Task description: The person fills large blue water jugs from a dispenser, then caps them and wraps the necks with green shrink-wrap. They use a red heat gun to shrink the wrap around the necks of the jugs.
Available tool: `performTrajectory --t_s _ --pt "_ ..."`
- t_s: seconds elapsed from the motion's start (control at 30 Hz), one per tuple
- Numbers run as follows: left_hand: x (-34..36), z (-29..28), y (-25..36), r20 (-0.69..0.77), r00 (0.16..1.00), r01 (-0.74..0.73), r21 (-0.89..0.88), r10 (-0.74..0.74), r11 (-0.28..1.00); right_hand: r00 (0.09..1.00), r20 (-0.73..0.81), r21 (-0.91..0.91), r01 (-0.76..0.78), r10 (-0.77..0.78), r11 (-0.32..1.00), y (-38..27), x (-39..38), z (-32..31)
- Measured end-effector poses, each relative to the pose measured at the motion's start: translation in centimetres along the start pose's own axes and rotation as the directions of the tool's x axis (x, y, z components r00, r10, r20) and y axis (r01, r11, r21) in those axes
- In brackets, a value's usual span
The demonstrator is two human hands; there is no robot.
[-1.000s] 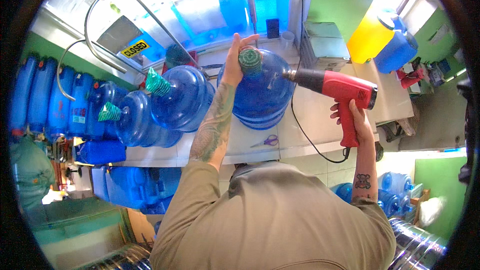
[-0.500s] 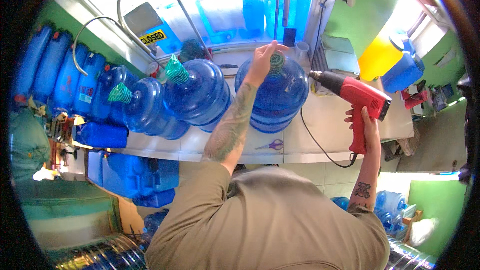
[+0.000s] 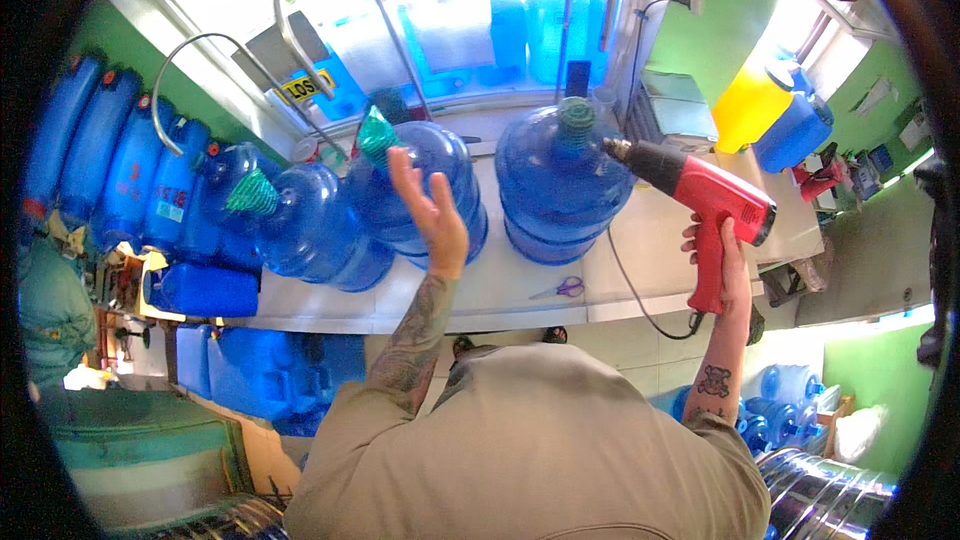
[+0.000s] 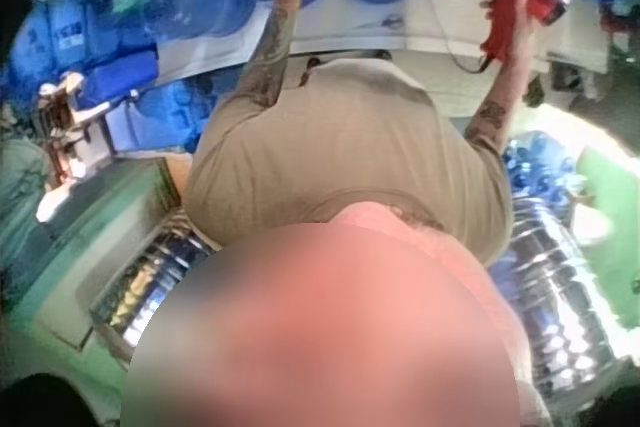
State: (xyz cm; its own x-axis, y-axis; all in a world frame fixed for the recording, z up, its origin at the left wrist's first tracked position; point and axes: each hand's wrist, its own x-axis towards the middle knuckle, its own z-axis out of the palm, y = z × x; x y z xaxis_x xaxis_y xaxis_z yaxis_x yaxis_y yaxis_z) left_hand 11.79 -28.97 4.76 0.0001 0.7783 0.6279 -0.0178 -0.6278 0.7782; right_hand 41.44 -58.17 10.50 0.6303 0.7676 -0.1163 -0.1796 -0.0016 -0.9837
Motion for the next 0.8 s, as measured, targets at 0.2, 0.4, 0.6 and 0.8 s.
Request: performTrajectory --t_s 0.2,0.4,0.6,0.8 --pt "6.0 -7.9 -3.3 -0.001 1.0 0.005 0.284 -0.005 0.959 0.996 0.058 0.053 0.064 -0.067 0.997 0.4 -4.1 9.6" --pt "10.1 -8.5 -6.6 0.309 0.949 0.047 0.057 -0.062 0.997 0.979 0.11 0.089 0.161 -0.17 0.983 -0.9 -4.3 21.7" --pt "11.5 -10.3 -8.1 0.43 0.895 -0.119 -0.025 0.118 0.993 0.971 0.117 -0.053 0.215 -0.208 0.975 -1.7 -5.1 27.9" --pt "11.7 -10.7 -9.1 0.458 0.883 -0.07 -0.096 0.106 0.993 0.979 0.073 -0.083 0.197 -0.191 0.977 -1.4 -5.7 29.6"
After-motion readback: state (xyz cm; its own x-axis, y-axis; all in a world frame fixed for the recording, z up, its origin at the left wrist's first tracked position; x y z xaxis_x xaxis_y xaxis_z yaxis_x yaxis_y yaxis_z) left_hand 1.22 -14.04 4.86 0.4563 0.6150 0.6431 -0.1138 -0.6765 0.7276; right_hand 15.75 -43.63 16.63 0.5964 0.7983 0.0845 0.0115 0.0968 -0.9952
